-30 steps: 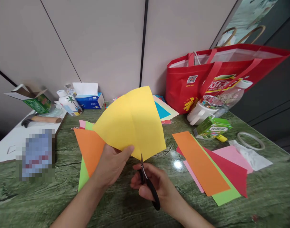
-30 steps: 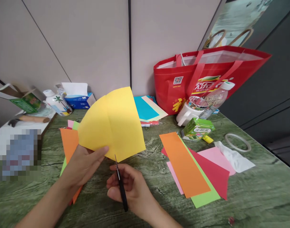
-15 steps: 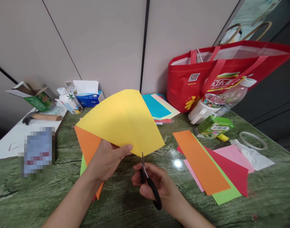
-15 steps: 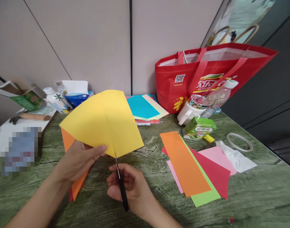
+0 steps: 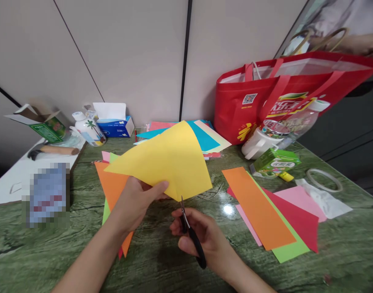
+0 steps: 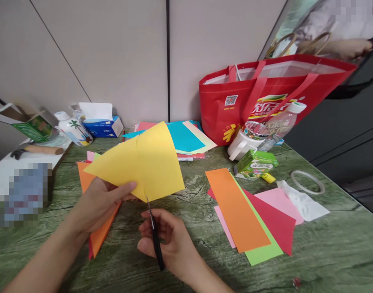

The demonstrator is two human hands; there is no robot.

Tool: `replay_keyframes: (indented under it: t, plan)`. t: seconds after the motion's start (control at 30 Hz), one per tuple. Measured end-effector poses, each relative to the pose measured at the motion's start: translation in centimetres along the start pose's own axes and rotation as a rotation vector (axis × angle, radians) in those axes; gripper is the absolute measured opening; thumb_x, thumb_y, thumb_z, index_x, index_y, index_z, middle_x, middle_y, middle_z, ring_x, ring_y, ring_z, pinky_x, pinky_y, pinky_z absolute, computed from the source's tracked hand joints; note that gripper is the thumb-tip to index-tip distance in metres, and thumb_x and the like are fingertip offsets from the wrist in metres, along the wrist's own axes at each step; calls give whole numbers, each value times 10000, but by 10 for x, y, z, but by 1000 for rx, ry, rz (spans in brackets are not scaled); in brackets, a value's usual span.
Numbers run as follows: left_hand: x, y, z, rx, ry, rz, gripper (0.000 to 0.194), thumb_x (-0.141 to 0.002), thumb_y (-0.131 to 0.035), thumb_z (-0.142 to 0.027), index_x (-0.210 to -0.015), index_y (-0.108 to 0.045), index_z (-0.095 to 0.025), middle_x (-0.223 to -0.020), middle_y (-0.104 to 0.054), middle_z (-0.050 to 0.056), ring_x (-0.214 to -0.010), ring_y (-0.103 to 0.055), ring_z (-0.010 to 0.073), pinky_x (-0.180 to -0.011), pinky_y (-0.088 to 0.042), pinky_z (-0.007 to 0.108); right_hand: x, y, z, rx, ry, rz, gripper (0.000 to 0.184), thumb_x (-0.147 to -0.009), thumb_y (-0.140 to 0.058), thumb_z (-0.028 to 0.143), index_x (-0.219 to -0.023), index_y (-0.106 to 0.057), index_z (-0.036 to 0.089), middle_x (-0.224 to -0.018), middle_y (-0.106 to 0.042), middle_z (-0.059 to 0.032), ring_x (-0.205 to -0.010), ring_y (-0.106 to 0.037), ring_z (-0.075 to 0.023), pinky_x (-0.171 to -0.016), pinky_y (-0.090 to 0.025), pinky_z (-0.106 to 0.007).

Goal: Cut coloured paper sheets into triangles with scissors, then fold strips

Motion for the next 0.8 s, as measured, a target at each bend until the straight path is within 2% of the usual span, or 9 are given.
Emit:
replay_keyframes:
  t: [0.13,0.2,0.33,0.43,0.6,0.7,0.8]
  plan:
    - [-3,2,-5,-71,70,25,229,-641,-731,-288,-783,-682,-114,-718,-733,93,-516,-657,174,-441,-522,231,-1,0,-1,-2,-23,-9,408,-637,-775,317,-986,-589,216,-850,-614,-14,-801,-574,-136,-769,-445,-289]
    - [-3,1,-4,-83,140,70,204,-667,-713,-289,-735,-679,-100,-650,-723,84,-497,-651,161,-434,-518,210,-2,1,-2,-2,-23,-12,417,-625,-783,325,-975,-586,213,-839,-610,-10,-796,-575,-133,-767,-448,-284]
    - [-3,-1,1,-3,163,148,263,-637,-742,-210,-879,-674,-131,-818,-739,54,-642,-673,143,-596,-565,225,-3,4,-4,-5,14,-21,400,-652,-768,332,-983,-577,213,-843,-607,-14,-805,-571,-132,-776,-450,-285]
    - [-1,-2,3,-2,125,136,316,-609,-754,-167,-910,-663,-136,-898,-729,54,-679,-664,138,-613,-565,228,-3,4,-3,1,12,-14,399,-658,-766,327,-990,-576,212,-847,-606,-15,-816,-567,-132,-786,-448,-287]
    - [2,-4,1,-39,44,121,323,-605,-732,-125,-914,-637,-141,-850,-723,44,-634,-649,140,-586,-555,249,-2,2,-2,-11,-22,-6,407,-650,-773,327,-985,-575,208,-855,-606,-16,-827,-565,-130,-787,-446,-282]
    - [3,-6,0,-74,42,123,286,-599,-724,-104,-867,-631,-142,-747,-714,17,-568,-633,120,-569,-536,229,-1,1,-2,-22,-24,-3,412,-649,-773,336,-987,-573,209,-858,-602,-14,-834,-563,-131,-795,-442,-285]
    - [4,-8,1,-102,46,129,245,-616,-706,-112,-845,-627,-145,-727,-701,6,-528,-619,107,-540,-520,219,-1,1,-2,-23,-17,4,411,-650,-771,340,-987,-575,208,-860,-601,-16,-833,-562,-135,-804,-439,-293]
Point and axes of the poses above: each hand's wrist, its own x-axis away from the middle knuckle, its own y-axis out of the back of the hand, z = x × y, the point moved 1 cm from there along -x, towards the middle knuckle
